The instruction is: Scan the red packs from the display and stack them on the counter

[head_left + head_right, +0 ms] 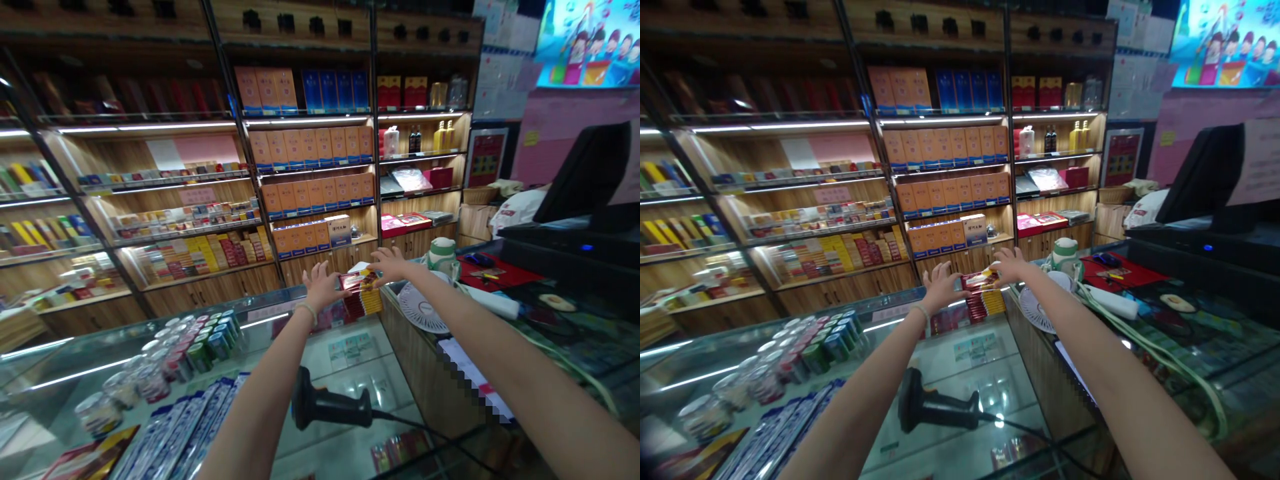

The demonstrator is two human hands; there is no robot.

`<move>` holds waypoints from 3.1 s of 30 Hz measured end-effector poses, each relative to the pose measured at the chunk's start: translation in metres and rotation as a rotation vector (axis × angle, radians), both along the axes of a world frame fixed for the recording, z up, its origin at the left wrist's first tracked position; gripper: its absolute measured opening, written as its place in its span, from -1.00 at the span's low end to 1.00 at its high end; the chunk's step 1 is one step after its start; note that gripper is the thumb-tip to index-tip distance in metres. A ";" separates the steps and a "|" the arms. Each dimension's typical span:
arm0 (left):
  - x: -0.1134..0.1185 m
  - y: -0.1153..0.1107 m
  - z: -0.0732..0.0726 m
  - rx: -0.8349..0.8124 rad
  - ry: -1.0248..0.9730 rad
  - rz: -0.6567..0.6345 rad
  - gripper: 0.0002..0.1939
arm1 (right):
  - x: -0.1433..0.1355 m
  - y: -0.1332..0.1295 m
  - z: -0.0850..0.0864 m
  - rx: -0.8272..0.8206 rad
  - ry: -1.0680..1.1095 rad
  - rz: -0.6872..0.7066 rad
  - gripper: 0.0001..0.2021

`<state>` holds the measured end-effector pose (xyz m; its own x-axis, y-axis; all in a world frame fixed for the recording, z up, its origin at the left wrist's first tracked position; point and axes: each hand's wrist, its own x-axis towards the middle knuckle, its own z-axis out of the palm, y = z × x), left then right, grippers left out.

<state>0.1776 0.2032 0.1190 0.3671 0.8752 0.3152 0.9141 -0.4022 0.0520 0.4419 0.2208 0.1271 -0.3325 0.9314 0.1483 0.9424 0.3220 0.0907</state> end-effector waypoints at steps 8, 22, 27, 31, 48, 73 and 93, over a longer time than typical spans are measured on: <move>0.000 0.019 -0.017 -0.053 0.037 0.028 -0.26 | -0.003 0.009 -0.014 -0.107 -0.006 -0.032 -0.20; -0.005 0.030 -0.037 -0.130 0.074 0.023 -0.29 | -0.003 0.012 -0.038 -0.069 -0.041 0.008 -0.33; -0.003 0.023 -0.038 -0.106 0.085 0.020 -0.28 | -0.007 -0.001 -0.052 0.112 -0.069 0.044 -0.48; -0.002 0.016 -0.039 -0.076 0.100 0.010 -0.28 | -0.013 -0.016 -0.067 0.265 -0.093 0.071 -0.55; -0.002 0.010 -0.041 0.000 0.146 -0.021 -0.32 | -0.025 -0.029 -0.086 0.498 -0.131 0.038 -0.51; -0.011 0.004 -0.035 0.028 0.137 -0.025 -0.21 | -0.023 -0.038 -0.080 0.464 -0.115 0.015 -0.42; -0.052 -0.039 -0.019 0.154 0.114 -0.026 -0.19 | -0.072 -0.079 -0.055 0.490 -0.006 0.042 -0.37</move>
<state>0.1251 0.1638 0.0995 0.4297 0.8097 0.3997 0.8998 -0.4209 -0.1147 0.3699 0.1417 0.0719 -0.3708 0.7379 0.5639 0.9284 0.2779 0.2468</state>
